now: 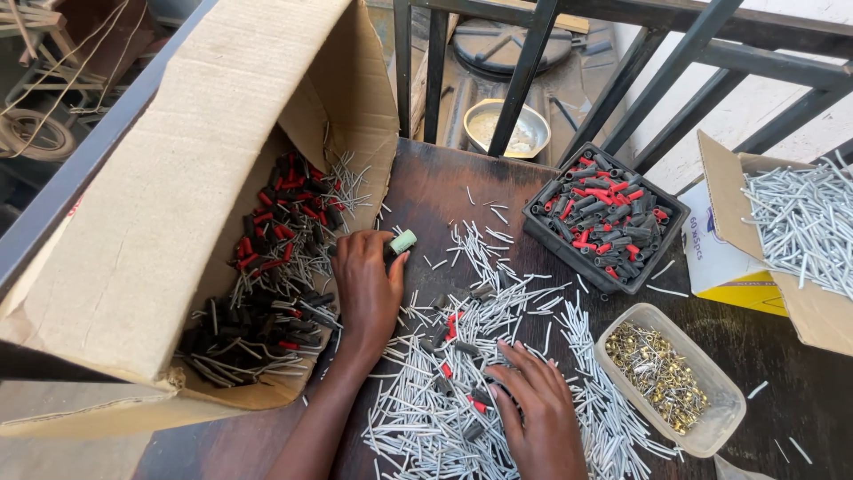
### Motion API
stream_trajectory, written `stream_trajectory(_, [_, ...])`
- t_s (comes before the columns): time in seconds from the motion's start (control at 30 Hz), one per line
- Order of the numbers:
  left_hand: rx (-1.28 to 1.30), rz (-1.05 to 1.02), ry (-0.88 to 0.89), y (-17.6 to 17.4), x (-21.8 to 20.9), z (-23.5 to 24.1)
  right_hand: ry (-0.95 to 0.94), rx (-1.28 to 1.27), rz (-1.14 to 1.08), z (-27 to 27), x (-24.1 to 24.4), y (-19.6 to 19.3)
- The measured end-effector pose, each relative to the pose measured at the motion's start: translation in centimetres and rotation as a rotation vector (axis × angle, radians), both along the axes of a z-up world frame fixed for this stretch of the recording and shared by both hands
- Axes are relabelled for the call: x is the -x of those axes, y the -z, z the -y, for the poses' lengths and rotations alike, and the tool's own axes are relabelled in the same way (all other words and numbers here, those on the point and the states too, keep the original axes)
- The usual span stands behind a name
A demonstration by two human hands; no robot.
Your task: Sorting small metal pins and plastic components into different containers on a workbench
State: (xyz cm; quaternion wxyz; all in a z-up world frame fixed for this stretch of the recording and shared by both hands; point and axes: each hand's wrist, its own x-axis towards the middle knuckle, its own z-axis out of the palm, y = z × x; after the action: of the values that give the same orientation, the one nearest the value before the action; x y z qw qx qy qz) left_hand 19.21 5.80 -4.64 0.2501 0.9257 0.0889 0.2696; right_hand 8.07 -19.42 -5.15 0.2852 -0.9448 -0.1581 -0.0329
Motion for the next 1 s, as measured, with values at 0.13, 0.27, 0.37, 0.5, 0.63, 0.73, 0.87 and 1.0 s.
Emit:
stream_trajectory(0.13, [0.026,0.023,-0.008,-0.3,0.1,-0.2,0.017,-0.055,0.019,0.2,0.6,-0.2])
stream_trajectory(0.27, [0.037,0.059,-0.001,-0.8,0.3,-0.2,0.016,-0.02,0.051,0.3,0.8,-0.1])
stream_trajectory(0.37, [0.078,0.111,0.053,-1.7,0.6,0.1,0.035,0.019,0.079,0.1,0.6,-0.4])
stream_trajectory(0.5, [0.169,0.127,0.184,-3.4,1.7,1.0,0.067,0.114,0.094,-0.4,0.9,-1.1])
stream_trajectory(0.63, [0.154,-0.133,0.233,-2.8,2.5,1.9,0.107,0.136,0.176,-0.3,1.0,-1.2])
stream_trajectory(0.73, [0.093,-0.187,0.298,-1.4,2.9,2.4,0.201,0.15,0.167,0.1,1.2,-1.2])
stream_trajectory(0.87, [0.129,-0.281,0.321,-1.7,2.8,2.8,0.323,0.204,0.161,1.2,1.4,-1.4])
stream_trajectory(1.0, [0.18,-0.297,0.352,-1.6,2.7,2.4,0.367,0.225,0.1,1.8,2.0,-2.0])
